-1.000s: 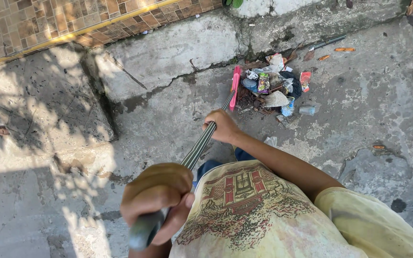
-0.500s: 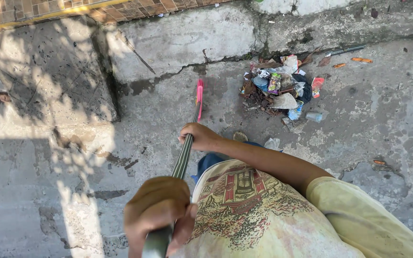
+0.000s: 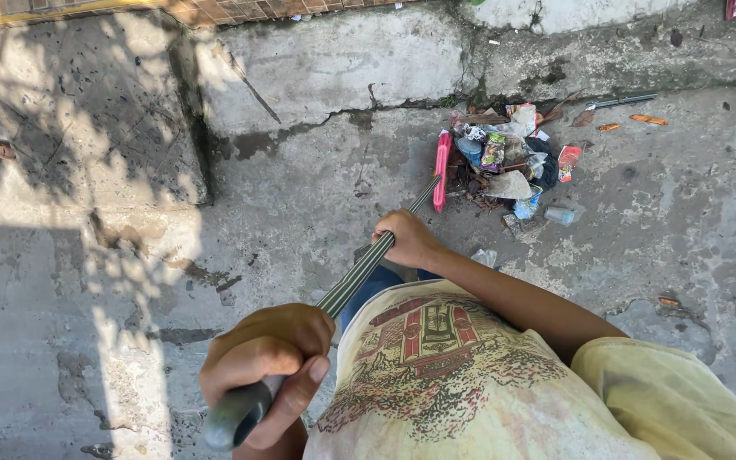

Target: Sweeping a pile of trash on a concrete surface using a broom attached to a long pole.

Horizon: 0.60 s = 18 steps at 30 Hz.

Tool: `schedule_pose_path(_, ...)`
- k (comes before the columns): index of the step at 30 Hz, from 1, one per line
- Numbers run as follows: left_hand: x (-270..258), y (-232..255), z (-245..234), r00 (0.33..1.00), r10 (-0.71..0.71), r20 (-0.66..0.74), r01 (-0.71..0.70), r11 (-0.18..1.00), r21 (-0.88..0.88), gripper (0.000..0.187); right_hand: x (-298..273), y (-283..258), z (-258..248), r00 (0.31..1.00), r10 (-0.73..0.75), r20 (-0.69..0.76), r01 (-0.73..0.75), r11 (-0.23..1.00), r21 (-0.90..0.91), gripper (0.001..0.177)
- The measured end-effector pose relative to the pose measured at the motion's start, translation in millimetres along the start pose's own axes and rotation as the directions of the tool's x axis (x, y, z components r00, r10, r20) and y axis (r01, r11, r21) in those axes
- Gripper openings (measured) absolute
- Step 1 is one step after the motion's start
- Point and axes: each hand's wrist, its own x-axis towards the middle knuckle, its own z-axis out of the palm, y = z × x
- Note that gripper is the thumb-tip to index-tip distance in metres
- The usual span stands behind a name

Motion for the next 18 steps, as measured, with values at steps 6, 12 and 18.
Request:
schedule_pose_path(6, -14.9, 9.9, -25.2, 0.999, 0.046, 0.018, -0.047, 0.999, 0.022, 0.029, 16.0, -34.2, 0.4, 0.998, 0.004, 0.063, -0.007, 0.999, 0.044, 0.026)
schedule_pose_path(12, 3.4, 26.2, -43.3, 0.996, 0.08, 0.032, -0.084, 0.983, 0.164, 0.03, 42.1, -48.8, 21.6, 0.993, -0.096, 0.062, 0.096, 0.995, 0.008, 0.03)
schedule_pose_path(18, 22.7, 29.6, -93.1, 0.995, 0.078, 0.066, -0.091, 0.967, 0.236, 0.029, 82.7, -64.7, 45.3, 0.988, -0.139, 0.065, 0.137, 0.99, 0.038, 0.027)
